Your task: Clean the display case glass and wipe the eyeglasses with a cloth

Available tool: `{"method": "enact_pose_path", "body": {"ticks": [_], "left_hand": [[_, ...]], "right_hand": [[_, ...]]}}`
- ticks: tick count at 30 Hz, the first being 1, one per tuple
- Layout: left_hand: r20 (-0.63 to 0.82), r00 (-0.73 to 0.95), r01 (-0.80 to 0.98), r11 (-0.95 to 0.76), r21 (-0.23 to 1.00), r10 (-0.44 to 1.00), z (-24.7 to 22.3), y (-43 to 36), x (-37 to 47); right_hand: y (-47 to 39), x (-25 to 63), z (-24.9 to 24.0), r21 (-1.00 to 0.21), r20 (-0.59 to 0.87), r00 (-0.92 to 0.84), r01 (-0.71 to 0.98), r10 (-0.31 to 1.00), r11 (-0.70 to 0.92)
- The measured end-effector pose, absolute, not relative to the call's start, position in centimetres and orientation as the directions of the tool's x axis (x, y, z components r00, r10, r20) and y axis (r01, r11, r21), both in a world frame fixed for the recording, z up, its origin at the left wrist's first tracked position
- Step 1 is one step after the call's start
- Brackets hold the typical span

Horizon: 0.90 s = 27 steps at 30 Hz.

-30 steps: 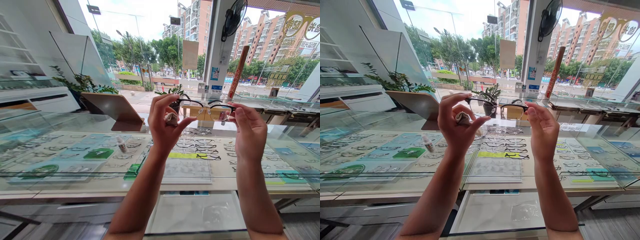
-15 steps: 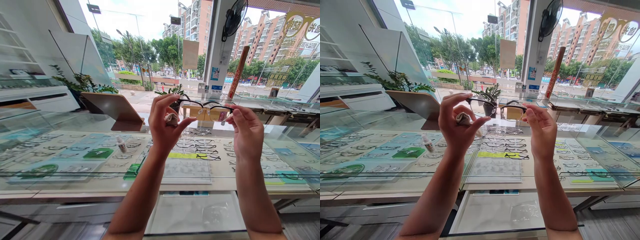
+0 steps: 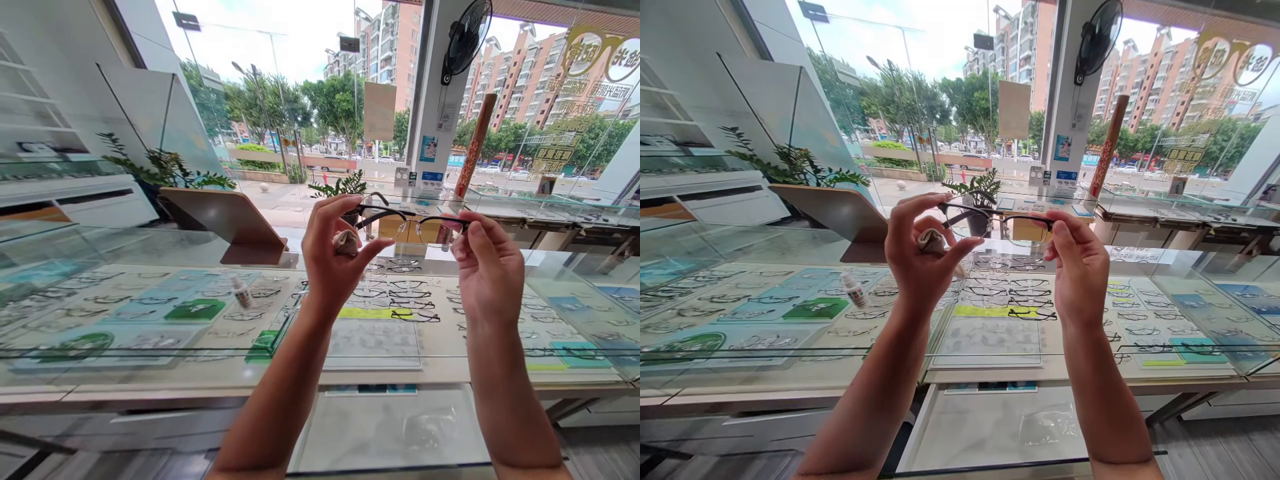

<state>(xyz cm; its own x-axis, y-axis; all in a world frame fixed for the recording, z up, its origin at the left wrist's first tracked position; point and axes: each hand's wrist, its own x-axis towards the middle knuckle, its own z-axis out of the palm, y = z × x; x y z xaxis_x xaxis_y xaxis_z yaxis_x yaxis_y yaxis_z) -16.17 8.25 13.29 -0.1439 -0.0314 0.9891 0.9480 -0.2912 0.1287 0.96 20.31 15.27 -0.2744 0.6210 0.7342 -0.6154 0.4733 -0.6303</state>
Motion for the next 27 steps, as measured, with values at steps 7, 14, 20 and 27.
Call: {"method": "enact_pose_path", "body": {"ticks": [7,14,20,27], "left_hand": [[0.954,-0.293,0.861,-0.415,0.294,0.068,13.7,8.0,-15.1],[0.922,-0.364,0.709,-0.602,0.367,0.133,13.8,7.9,-14.7],[0.889,-0.444,0.602,-0.697,0.39,0.115,14.1,7.9,-14.4],[0.731,-0.61,0.319,-0.751,0.578,0.304,14.8,7.4,-13.5]], "right_hand": [[20.7,1.0,15.2,-0.643,0.721,-0.286,-0.615,0.631,0.457],[21.3,0.9,15.0,-0.672,0.706,-0.295,-0.564,0.643,0.48],[21.6,0.7,14.9,-0.742,0.644,-0.383,-0.523,0.662,0.42],[22.5,0.7,14.4,-0.739,0.661,-0.457,-0.53,0.595,0.415]]}}
